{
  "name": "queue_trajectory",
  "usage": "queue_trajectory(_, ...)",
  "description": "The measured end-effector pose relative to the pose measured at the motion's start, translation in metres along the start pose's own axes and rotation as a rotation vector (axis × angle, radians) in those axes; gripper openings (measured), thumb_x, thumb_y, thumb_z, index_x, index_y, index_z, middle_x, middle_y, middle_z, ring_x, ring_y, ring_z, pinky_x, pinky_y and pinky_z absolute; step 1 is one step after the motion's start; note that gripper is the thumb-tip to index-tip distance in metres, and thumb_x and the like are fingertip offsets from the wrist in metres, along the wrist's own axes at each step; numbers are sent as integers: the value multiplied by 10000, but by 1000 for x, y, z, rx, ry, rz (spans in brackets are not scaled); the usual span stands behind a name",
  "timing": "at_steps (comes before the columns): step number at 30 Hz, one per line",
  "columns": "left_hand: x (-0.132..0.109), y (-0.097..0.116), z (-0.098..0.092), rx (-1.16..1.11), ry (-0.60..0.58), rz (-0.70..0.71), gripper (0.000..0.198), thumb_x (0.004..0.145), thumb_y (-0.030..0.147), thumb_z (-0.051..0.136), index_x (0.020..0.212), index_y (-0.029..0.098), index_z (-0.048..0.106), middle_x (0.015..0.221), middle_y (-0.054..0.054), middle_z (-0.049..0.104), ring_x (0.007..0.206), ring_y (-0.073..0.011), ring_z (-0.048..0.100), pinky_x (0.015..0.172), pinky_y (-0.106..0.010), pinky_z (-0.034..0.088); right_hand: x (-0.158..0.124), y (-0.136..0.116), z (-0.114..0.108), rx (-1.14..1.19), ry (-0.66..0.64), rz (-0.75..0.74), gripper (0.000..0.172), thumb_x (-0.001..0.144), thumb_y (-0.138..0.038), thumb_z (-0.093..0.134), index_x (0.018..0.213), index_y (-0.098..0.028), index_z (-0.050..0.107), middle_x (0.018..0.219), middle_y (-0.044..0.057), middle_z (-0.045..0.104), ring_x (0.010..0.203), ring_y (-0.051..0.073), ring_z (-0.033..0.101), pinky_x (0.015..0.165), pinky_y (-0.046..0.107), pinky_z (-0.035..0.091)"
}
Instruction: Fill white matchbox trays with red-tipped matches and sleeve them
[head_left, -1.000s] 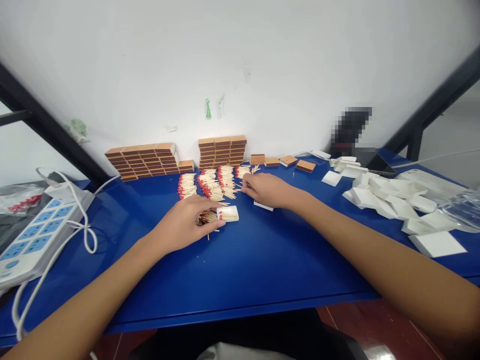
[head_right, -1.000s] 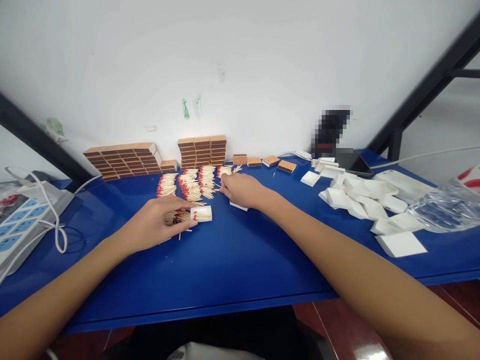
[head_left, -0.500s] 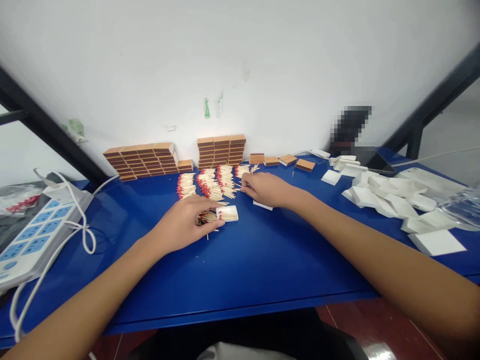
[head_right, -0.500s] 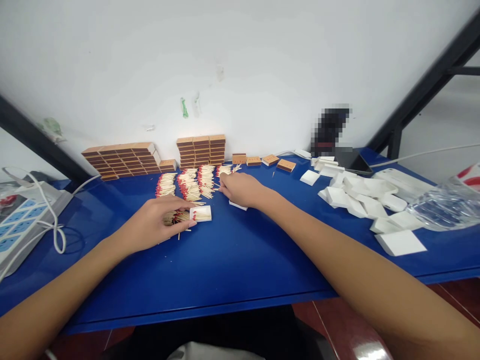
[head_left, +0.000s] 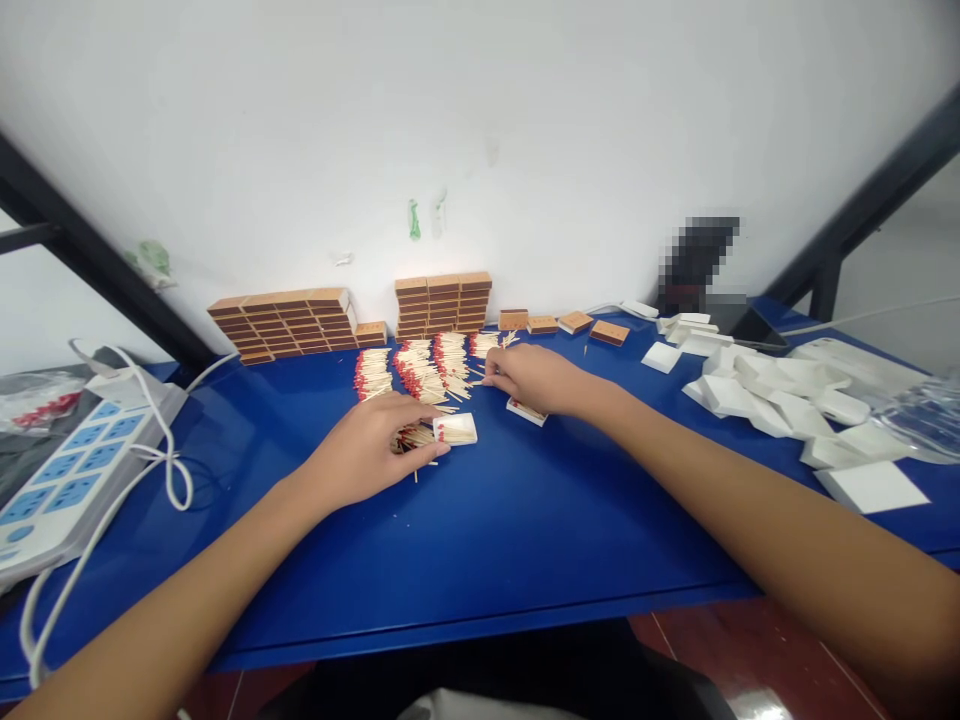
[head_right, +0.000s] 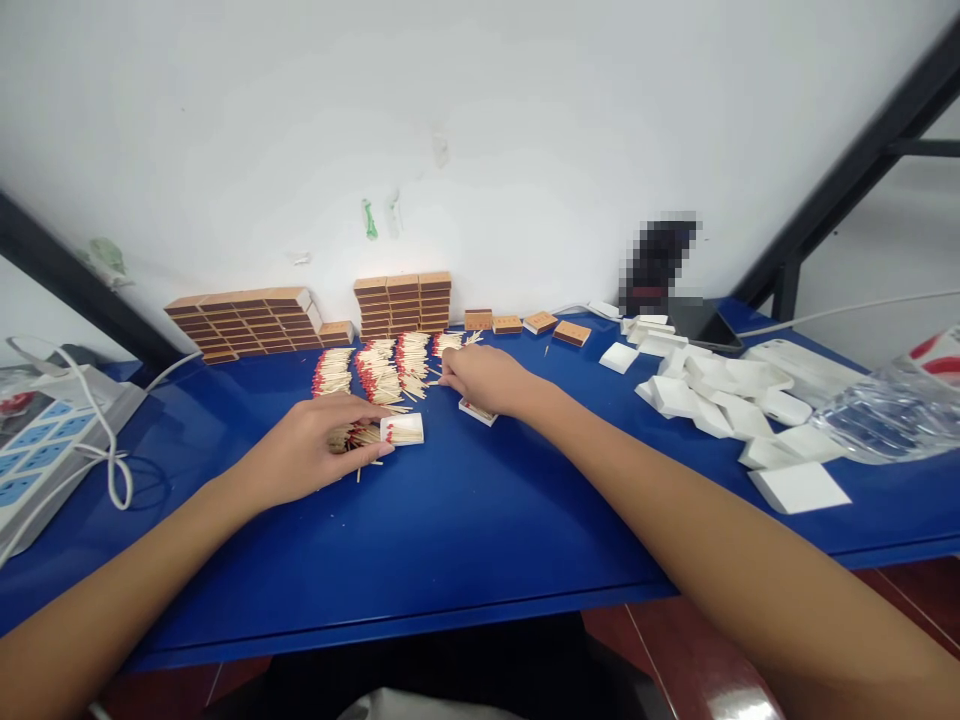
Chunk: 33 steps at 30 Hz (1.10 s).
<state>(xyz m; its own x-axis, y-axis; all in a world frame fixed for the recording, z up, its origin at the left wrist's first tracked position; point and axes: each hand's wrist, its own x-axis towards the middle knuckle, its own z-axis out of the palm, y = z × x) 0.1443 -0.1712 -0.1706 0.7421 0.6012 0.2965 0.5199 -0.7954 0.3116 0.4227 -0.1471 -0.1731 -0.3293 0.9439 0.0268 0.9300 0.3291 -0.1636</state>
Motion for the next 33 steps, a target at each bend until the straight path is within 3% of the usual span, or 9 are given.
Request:
queue_trajectory(7,0,1,1,1,2,-1,332,944,415,709,1214,223,738,1038,-70,772,943,-240,709,825,-359,551,0,3,-3,4,69,12,133,1031,-281,561,985,-191,647,1011,88,757,843,197,655,672,278,358)
queue_trajectory(33,-2,0,1,-1,30,7,338,955,454,692,1199,225,744,1029,-74,780,932,-241,713,813,-357,550,0,2,-1,18,23,-28,144,1027,-273,560,956,-185,649,952,81,755,784,182,635,637,276,337)
